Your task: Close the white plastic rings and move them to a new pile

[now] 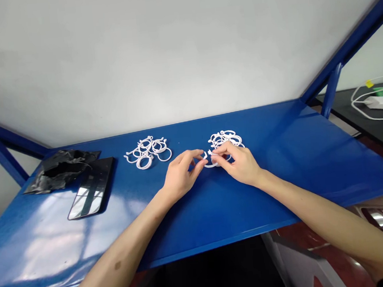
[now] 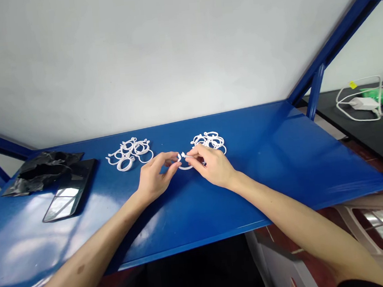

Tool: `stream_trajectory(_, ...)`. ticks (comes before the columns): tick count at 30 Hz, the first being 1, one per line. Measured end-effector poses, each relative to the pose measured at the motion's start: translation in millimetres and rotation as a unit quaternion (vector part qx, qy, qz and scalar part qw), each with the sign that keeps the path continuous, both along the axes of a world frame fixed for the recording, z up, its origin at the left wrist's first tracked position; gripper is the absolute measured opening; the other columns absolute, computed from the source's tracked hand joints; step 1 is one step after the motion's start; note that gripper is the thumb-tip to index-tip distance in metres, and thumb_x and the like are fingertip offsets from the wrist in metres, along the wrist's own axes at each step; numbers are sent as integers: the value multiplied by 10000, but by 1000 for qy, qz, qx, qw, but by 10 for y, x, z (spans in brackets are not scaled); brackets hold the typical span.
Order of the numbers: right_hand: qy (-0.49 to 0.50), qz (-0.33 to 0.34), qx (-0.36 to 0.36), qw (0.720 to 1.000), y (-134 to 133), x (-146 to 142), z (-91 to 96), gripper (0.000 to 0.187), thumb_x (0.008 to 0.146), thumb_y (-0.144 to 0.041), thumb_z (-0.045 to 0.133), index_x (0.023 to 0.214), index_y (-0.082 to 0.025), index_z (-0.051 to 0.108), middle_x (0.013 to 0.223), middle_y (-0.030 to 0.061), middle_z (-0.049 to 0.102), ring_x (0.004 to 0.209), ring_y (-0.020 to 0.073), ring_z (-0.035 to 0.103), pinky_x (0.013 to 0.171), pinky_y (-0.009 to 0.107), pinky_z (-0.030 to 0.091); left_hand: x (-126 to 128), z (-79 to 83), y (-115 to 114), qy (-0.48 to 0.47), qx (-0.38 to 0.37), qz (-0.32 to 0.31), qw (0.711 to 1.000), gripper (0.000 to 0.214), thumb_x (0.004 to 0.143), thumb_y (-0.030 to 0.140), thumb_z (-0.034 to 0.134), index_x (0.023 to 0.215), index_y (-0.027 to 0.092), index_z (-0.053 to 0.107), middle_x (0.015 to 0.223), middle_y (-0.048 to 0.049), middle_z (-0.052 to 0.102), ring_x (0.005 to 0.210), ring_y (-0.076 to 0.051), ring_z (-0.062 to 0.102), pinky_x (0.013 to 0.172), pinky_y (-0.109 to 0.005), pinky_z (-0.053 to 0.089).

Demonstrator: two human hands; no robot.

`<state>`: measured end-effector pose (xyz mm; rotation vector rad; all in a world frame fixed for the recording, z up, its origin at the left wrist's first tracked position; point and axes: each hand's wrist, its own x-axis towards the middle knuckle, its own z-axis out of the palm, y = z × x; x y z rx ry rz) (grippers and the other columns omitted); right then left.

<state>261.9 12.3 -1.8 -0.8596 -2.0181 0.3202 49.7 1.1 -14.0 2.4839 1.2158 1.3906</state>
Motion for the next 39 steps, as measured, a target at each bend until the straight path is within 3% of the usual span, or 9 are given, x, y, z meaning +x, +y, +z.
stream_trajectory(7, -46, 34, 68, 996, -9, -29, -50, 131, 1021, -241, 571, 922, -207, 650, 814, 26, 733, 738, 158, 692, 679, 291, 564, 41, -3, -36, -39, -53, -17, 998, 117, 984, 193, 595, 894, 203, 669, 802, 10, 728, 711, -105, 676, 665, -198, 505)
stream_trajectory(12, -83, 65, 99, 989, -45, -9, -35, 192, 1029, -195, 543, 877, -179, 659, 756, 36, 710, 688, 152, 651, 644, 280, 537, 79, 3, -100, -36, -38, -26, 998, 188, 965, 100, 528, 845, 201, 631, 765, 9, 690, 695, -109, 652, 648, -208, 490)
stream_trajectory(17, -107, 56, 121, 985, 12, 23, 9, 193, 1033, -212, 533, 904, -190, 675, 798, 39, 731, 736, 163, 669, 667, 285, 528, 49, 41, -49, 21, -11, -41, 999, 158, 1001, 194, 540, 877, 200, 638, 783, -2, 693, 707, -115, 645, 651, -221, 478)
stream_trajectory(20, -134, -58, 117, 982, 126, 122, 83, 183, 1031, -268, 547, 945, -197, 691, 885, 54, 741, 832, 186, 685, 734, 312, 527, -57, 80, 52, 115, 6, 27, 993, 242, 1032, 312, 510, 886, 196, 664, 803, -29, 710, 736, -148, 648, 684, -263, 472)
stream_trajectory(23, -200, -199, 80, 956, 269, 308, 153, 205, 1022, -308, 553, 950, -187, 702, 983, 92, 708, 914, 229, 665, 695, 336, 506, -222, 126, 153, 214, -16, 170, 962, 339, 1032, 385, 477, 837, 188, 674, 799, -69, 703, 774, -203, 657, 671, -306, 448)
stream_trajectory(26, -250, -231, 8, 940, 370, 485, 192, 174, 993, -318, 591, 942, -201, 710, 983, 80, 680, 922, 236, 644, 659, 337, 486, -374, 189, 198, 278, -92, 288, 912, 363, 1000, 465, 503, 872, 178, 684, 903, -113, 715, 876, -274, 673, 675, -339, 456)
stream_trajectory(28, -277, -218, -31, 935, 389, 545, 211, 163, 984, -313, 593, 938, -215, 715, 971, 66, 672, 936, 235, 634, 655, 334, 482, -437, 232, 196, 309, -143, 326, 882, 373, 981, 491, 517, 924, 166, 691, 988, -137, 719, 952, -317, 672, 696, -363, 476)
stream_trajectory(33, -326, -190, -79, 923, 323, 529, 275, 148, 959, -296, 593, 940, -220, 718, 1037, 71, 662, 968, 242, 607, 607, 320, 454, -454, 271, 172, 372, -214, 311, 848, 320, 984, 380, 491, 984, 137, 700, 1043, -156, 714, 1055, -350, 659, 797, -408, 514)
stream_trajectory(39, -330, -169, -97, 924, 280, 492, 316, 194, 962, -310, 547, 1003, -214, 709, 1071, 79, 663, 1000, 248, 602, 640, 338, 467, -414, 252, 167, 399, -221, 282, 844, 309, 983, 248, 419, 1035, 116, 693, 1039, -161, 711, 1057, -350, 662, 833, -432, 519)
